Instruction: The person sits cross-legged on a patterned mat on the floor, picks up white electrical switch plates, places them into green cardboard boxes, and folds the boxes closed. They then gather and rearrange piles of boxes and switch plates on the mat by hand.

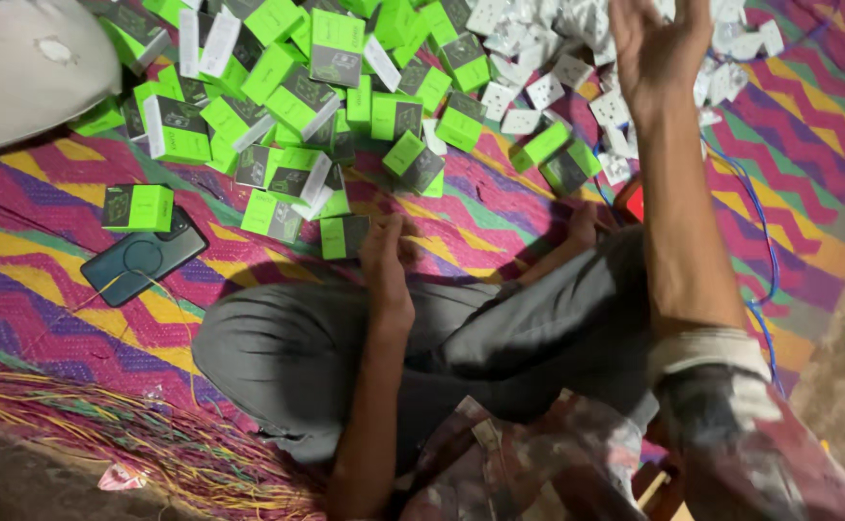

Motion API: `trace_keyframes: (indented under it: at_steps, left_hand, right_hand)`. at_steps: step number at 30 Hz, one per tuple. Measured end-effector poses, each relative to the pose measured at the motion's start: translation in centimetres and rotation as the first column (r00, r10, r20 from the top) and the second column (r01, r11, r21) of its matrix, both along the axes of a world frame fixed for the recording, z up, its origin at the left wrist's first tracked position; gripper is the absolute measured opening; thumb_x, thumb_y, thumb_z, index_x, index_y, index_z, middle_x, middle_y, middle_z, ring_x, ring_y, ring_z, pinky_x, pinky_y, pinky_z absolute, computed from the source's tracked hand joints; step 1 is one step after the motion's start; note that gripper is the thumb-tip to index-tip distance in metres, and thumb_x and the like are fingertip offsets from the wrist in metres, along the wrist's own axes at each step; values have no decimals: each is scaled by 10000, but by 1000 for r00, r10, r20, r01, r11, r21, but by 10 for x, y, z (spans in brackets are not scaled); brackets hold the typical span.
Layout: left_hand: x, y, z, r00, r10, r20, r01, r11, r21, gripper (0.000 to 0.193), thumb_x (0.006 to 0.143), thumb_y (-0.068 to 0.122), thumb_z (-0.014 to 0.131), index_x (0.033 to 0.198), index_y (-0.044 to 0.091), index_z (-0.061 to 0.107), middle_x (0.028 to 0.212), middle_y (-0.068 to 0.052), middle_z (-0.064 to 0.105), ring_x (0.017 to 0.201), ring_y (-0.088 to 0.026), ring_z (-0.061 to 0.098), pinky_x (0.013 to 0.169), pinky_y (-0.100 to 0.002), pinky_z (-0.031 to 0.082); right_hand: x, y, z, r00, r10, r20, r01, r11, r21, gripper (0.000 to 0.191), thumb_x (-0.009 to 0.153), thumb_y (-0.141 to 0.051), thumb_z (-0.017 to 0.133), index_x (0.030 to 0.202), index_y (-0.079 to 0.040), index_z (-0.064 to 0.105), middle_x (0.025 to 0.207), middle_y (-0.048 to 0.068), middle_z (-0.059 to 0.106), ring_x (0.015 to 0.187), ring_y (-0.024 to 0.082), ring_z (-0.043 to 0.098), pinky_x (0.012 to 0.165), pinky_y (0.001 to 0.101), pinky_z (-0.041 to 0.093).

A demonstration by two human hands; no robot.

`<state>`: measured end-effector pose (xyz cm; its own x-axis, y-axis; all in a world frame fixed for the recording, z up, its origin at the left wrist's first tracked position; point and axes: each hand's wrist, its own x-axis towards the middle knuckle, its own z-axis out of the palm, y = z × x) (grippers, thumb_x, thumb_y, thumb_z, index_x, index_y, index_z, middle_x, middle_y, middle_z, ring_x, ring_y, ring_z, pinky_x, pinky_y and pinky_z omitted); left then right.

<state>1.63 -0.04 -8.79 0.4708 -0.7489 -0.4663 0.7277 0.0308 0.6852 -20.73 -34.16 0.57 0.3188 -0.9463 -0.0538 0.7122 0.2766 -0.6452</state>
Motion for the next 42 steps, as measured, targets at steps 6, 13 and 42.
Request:
trace_keyframes:
  at_steps: [6,13,42]
  left_hand:
    - [-5,2,8,999,-18,46,17,1000,26,156,1027,234,601,953,98,623,832,-14,672,618,-73,563,582,-236,438]
    - [-6,0,2,996,-35,82,35,999,-1,180,1053,233,583,974,80,636,829,-25,678,626,-69,562,591,-238,437]
    - [-3,7,16,998,-30,55,32,999,-33,161,1021,229,598,964,78,610,840,-14,663,592,-51,535,564,-226,404]
  right_hand:
    - [24,35,-32,590,-150,-793,-261,894,-364,632,1000,-311,686,1498,-125,345,1535,152,444,1368,293,546,1091,439,535]
    - [115,123,-62,244,-666,-705,-922,66,-382,659,729,-89,700,1382,-50,615,1413,203,596,1357,385,516,1116,495,398]
    - [77,146,-75,-40,-663,-748,-715,542,-442,412,834,-181,818,1182,-12,674,1193,202,631,1100,400,597,945,469,485]
